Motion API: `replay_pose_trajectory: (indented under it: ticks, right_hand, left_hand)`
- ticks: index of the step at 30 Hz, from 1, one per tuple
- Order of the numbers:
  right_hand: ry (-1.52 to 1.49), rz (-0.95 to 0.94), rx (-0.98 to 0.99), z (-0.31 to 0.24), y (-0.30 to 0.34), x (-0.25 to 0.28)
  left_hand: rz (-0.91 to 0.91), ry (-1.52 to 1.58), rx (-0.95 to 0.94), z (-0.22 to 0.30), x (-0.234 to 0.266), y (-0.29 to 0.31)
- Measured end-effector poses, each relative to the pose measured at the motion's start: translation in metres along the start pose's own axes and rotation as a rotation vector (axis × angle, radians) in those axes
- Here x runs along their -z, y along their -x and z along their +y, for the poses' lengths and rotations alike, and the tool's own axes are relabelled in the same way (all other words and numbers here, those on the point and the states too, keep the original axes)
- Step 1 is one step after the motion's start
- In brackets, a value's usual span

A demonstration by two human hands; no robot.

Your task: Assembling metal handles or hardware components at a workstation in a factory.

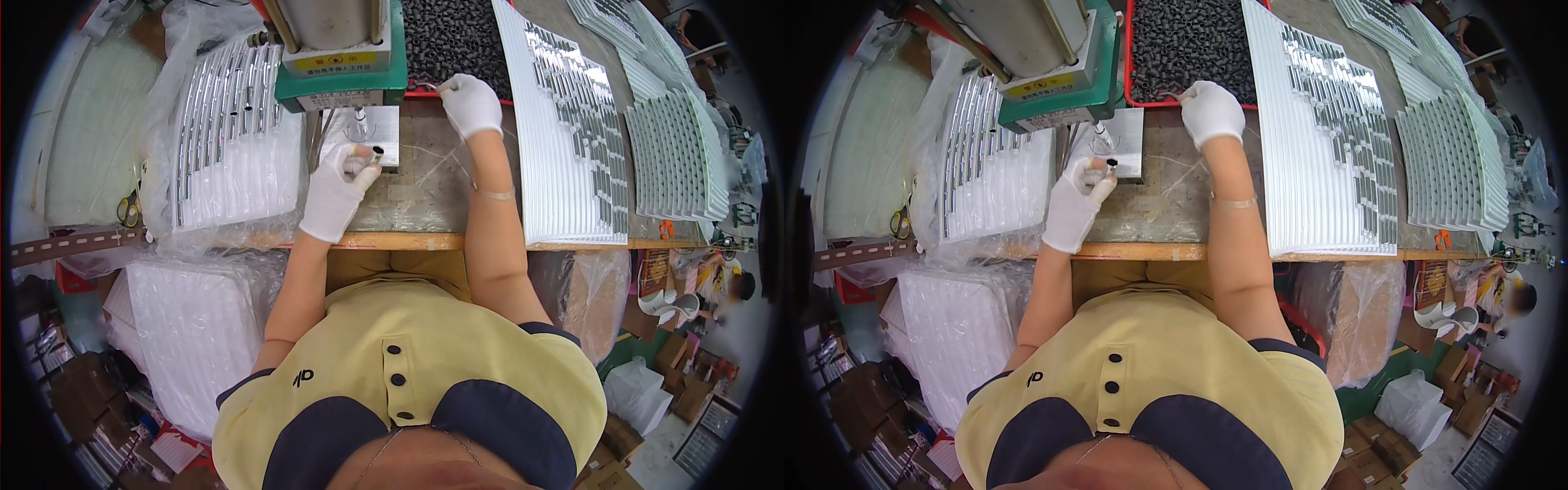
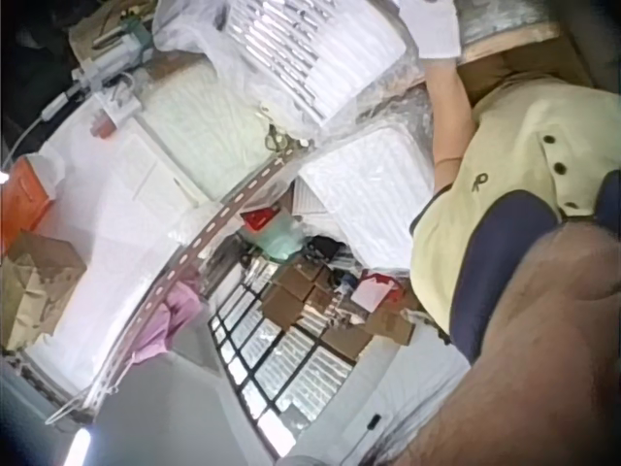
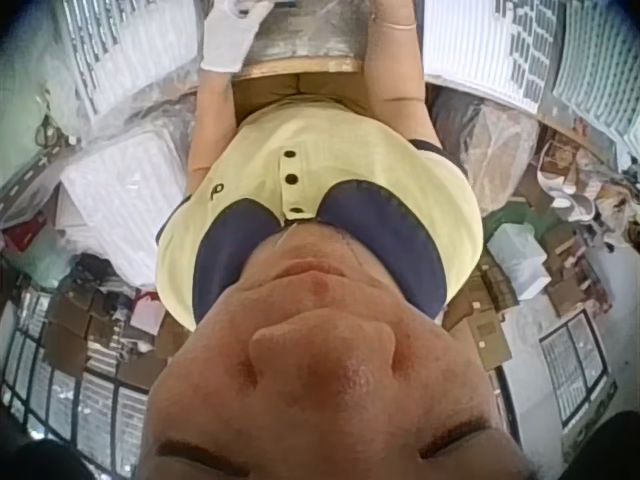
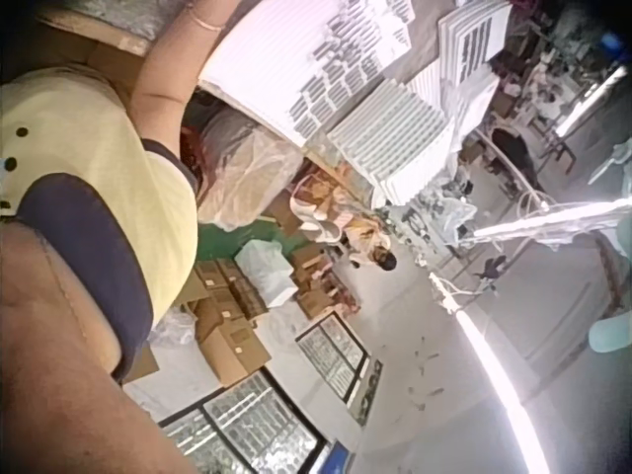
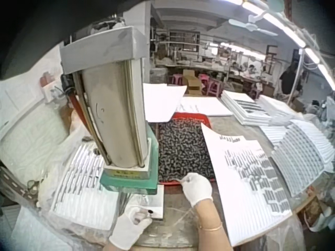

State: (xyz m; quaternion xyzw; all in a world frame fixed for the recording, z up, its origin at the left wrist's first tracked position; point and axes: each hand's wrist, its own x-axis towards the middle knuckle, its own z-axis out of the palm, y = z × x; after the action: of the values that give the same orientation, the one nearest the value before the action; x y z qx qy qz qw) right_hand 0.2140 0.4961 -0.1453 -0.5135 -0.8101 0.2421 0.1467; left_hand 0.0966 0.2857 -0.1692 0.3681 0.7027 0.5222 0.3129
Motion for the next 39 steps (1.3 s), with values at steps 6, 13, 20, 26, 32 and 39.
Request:
replay_pose_trajectory:
  ticks: [6, 13, 20, 26, 32, 39]
  right_hand:
    - [-0.235, 0.082, 0.406, -0.019, 0.108, 0.04]
    - [0.141, -0.002, 0.39, -0.01, 0.129, 0.067]
    - [0.104, -0.138, 0.282, 0.015, 0.132, 0.106]
    - [0.191, 0.342, -0.531, 0.137, 0.057, 0.148]
    - [0.428, 0.292, -0.4, 0.21, 0.031, 0.127]
    - [-0.398, 0.218, 0.094, 0.015, 0.122, 0.084]
  left_hand:
    - [-0.01, -0.005, -0.108, 0.001, -0.011, -0.006]
    - [-0.019, -0.089, -0.29, 0.013, -0.043, 0.001]
    - [-0.153, 0.07, -0.063, 0.023, -0.066, 0.01]
    - [-0.153, 0.179, -0.062, 0.004, -0.065, 0.002]
    - [-0.141, 0.164, -0.086, 0.002, -0.056, 0.0]
    - [-0.112, 0.088, -0.11, 0.015, -0.044, 0.006]
